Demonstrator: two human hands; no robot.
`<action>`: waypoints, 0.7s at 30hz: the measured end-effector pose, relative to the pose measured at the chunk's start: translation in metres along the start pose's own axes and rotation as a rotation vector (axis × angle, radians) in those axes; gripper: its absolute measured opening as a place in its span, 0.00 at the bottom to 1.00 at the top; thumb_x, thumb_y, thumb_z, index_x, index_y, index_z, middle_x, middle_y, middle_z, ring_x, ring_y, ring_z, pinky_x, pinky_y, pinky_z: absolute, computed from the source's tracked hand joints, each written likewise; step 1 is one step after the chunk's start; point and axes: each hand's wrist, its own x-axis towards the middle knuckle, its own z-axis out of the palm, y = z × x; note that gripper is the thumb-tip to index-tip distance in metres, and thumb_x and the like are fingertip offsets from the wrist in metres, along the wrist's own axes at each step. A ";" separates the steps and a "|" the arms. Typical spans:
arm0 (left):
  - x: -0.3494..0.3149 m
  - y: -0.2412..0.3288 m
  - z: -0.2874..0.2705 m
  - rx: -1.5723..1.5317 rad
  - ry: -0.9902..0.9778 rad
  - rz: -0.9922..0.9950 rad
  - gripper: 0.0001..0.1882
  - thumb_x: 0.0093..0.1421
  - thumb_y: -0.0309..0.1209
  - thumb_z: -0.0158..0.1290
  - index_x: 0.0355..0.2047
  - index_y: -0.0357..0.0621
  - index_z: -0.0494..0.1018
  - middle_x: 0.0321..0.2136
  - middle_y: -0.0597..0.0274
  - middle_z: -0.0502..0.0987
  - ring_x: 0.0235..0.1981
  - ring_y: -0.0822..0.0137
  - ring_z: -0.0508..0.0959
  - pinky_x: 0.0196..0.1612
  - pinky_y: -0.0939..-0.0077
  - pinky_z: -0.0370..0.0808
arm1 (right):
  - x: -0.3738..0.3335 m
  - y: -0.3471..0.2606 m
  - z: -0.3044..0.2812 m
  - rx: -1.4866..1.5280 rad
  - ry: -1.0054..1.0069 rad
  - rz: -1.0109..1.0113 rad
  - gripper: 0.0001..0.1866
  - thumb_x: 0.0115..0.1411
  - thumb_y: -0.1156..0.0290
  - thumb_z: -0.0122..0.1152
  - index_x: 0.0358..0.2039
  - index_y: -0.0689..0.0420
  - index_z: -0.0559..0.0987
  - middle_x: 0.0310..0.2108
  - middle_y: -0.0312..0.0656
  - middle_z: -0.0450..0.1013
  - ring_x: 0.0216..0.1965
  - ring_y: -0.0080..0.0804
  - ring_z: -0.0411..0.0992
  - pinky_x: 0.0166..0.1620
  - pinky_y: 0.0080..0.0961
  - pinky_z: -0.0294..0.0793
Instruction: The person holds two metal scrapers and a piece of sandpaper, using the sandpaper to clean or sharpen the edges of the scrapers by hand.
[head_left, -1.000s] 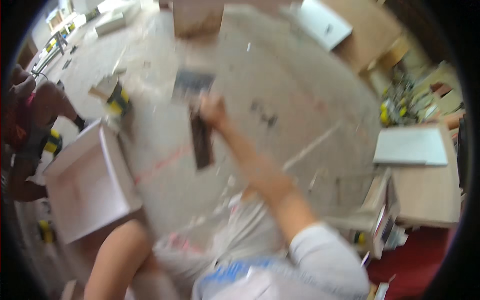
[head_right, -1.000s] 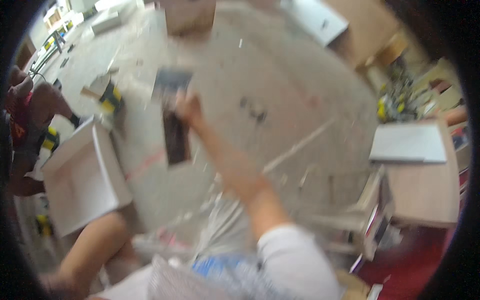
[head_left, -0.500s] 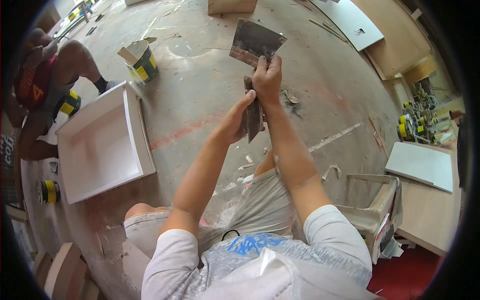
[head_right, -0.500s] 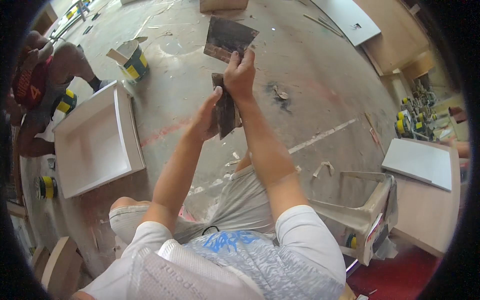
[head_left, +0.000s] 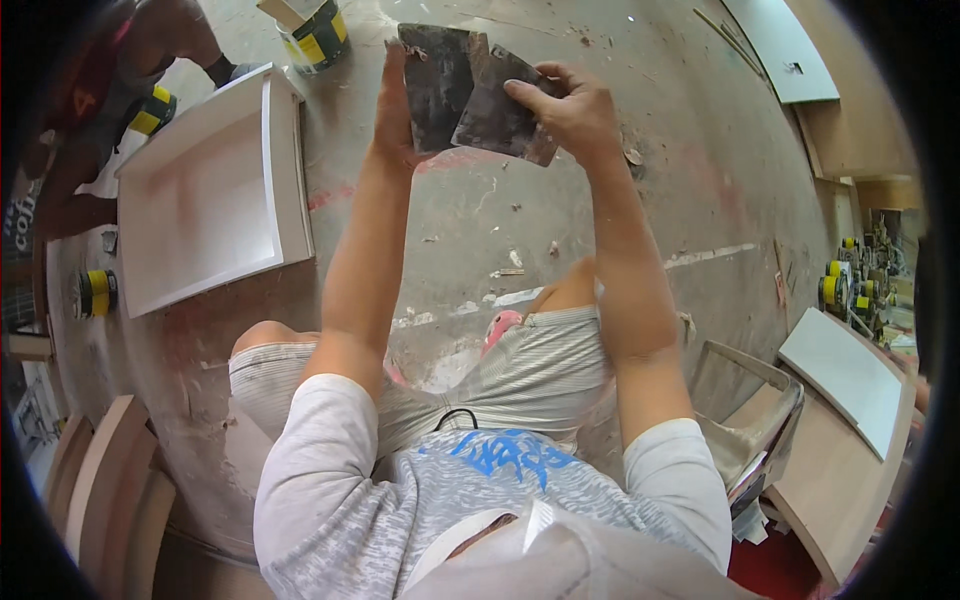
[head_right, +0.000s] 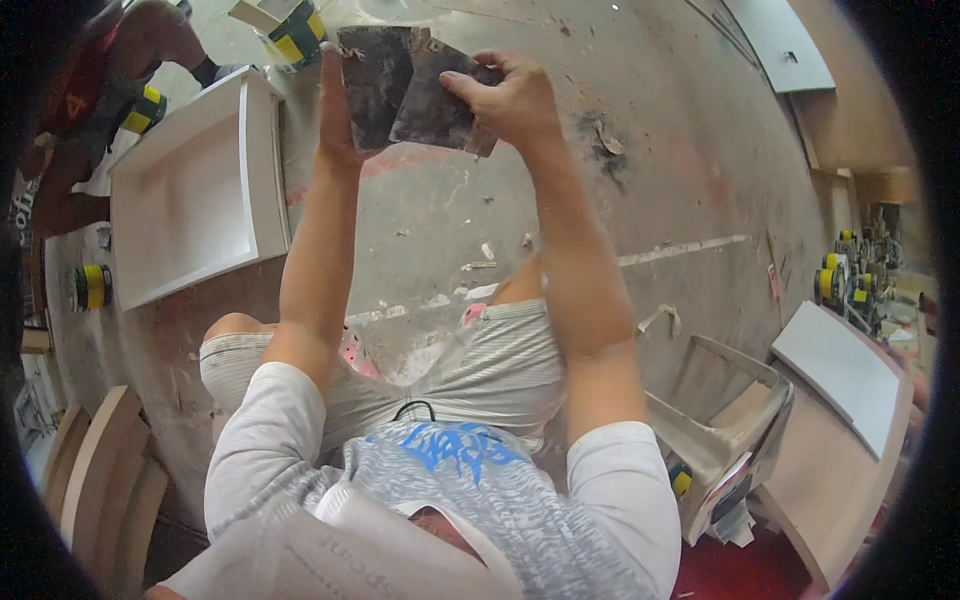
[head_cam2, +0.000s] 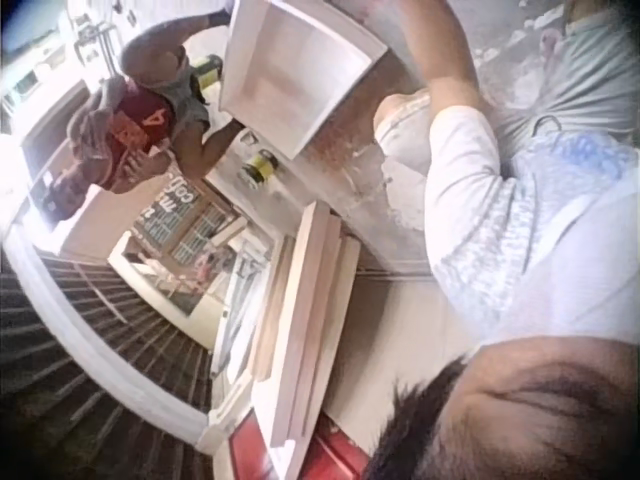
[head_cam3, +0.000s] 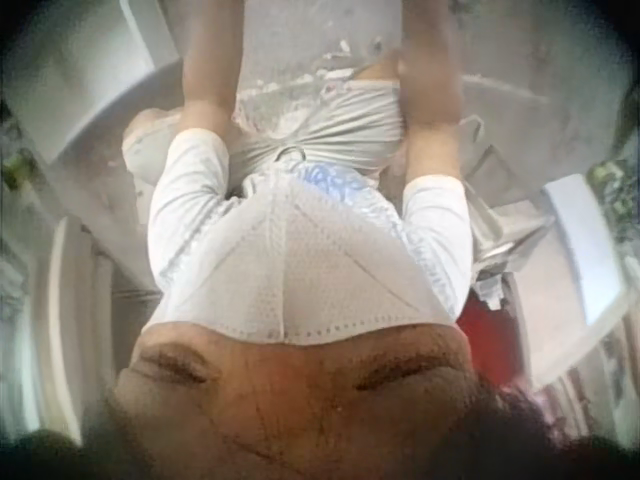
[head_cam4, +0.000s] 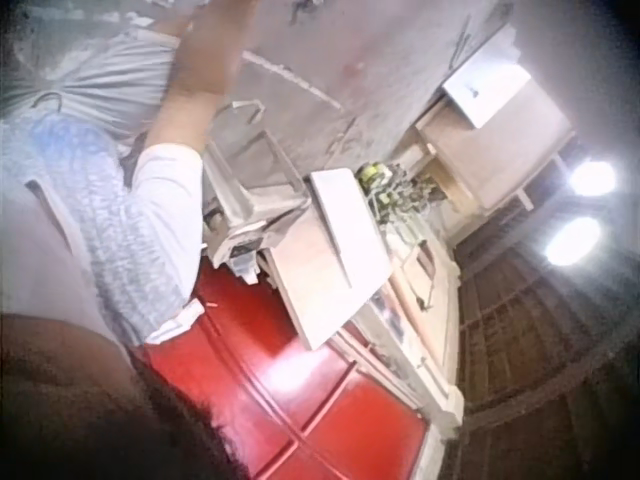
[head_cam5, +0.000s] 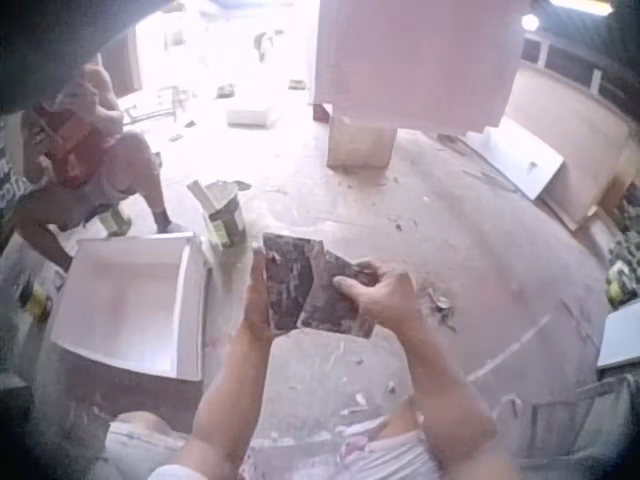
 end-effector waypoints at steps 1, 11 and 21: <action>0.000 -0.003 0.010 0.185 0.090 0.042 0.39 0.59 0.63 0.37 0.54 0.40 0.64 0.47 0.48 0.72 0.46 0.54 0.76 0.48 0.56 0.76 | -0.001 0.004 0.001 -0.294 0.053 -0.175 0.26 0.45 0.54 0.69 0.37 0.62 0.79 0.30 0.51 0.77 0.32 0.42 0.77 0.33 0.35 0.76; -0.019 -0.005 0.026 0.572 0.132 0.055 0.42 0.58 0.66 0.34 0.52 0.39 0.65 0.44 0.49 0.74 0.40 0.59 0.78 0.41 0.64 0.80 | -0.028 -0.019 0.029 -0.536 0.095 -0.642 0.23 0.39 0.55 0.74 0.29 0.58 0.79 0.27 0.43 0.75 0.30 0.42 0.74 0.35 0.34 0.73; -0.021 0.002 0.024 0.422 0.099 0.261 0.48 0.53 0.72 0.33 0.49 0.36 0.67 0.36 0.46 0.76 0.33 0.56 0.79 0.35 0.66 0.79 | -0.067 -0.045 0.063 -0.286 -0.024 -0.268 0.26 0.41 0.50 0.73 0.28 0.61 0.78 0.21 0.43 0.75 0.23 0.33 0.73 0.30 0.27 0.71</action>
